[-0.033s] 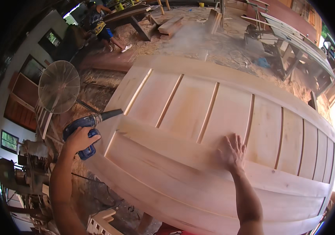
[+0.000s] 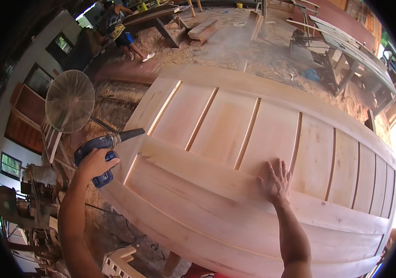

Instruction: The person sands a large wooden panel with a handheld power sander, then uses a leaf blower to remove dust from the surface and grooves. The person later uses a smaller sander to continue smoothing the panel.

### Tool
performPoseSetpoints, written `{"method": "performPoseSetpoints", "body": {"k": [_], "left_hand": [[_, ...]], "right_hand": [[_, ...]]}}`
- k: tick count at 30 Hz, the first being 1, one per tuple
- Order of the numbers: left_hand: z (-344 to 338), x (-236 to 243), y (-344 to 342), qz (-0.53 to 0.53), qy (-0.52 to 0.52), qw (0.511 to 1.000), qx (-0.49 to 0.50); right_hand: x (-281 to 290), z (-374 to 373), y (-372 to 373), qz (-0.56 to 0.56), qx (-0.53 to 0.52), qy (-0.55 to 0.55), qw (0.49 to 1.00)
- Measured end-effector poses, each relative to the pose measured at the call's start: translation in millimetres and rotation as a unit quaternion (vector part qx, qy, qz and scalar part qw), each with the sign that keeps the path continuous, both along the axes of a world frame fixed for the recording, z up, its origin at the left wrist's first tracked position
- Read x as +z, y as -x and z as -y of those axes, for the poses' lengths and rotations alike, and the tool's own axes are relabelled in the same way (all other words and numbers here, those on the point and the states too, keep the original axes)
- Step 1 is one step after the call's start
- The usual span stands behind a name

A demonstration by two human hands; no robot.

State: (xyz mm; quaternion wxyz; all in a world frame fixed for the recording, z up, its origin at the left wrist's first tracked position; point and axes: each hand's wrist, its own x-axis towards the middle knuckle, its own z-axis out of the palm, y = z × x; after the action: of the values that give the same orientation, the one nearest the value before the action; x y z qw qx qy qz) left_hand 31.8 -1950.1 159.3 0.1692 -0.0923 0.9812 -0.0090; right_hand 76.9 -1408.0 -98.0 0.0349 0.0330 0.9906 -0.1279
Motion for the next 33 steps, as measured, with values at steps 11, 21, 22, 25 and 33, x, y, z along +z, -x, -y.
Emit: {"method": "performPoseSetpoints", "body": {"k": [11, 21, 22, 25, 33], "left_hand": [[-41, -58, 100, -0.063, -0.124, 0.990, -0.001], [-93, -118, 199, -0.140, -0.120, 0.983, -0.023], [-101, -118, 198, -0.127, -0.141, 0.981, -0.037], [-124, -109, 184, -0.129, -0.134, 0.978, -0.096], [-196, -84, 135, -0.044, -0.191, 0.964, -0.183]], "right_hand": [[1, -1, -1, -0.005, -0.002, -0.006, 1.000], [7, 0, 3, -0.007, 0.004, 0.026, 1.000], [7, -1, 2, -0.006, 0.004, 0.032, 0.999], [0, -8, 0, -0.020, 0.002, 0.026, 0.999], [3, -7, -1, -0.007, 0.000, 0.037, 0.999]]}}
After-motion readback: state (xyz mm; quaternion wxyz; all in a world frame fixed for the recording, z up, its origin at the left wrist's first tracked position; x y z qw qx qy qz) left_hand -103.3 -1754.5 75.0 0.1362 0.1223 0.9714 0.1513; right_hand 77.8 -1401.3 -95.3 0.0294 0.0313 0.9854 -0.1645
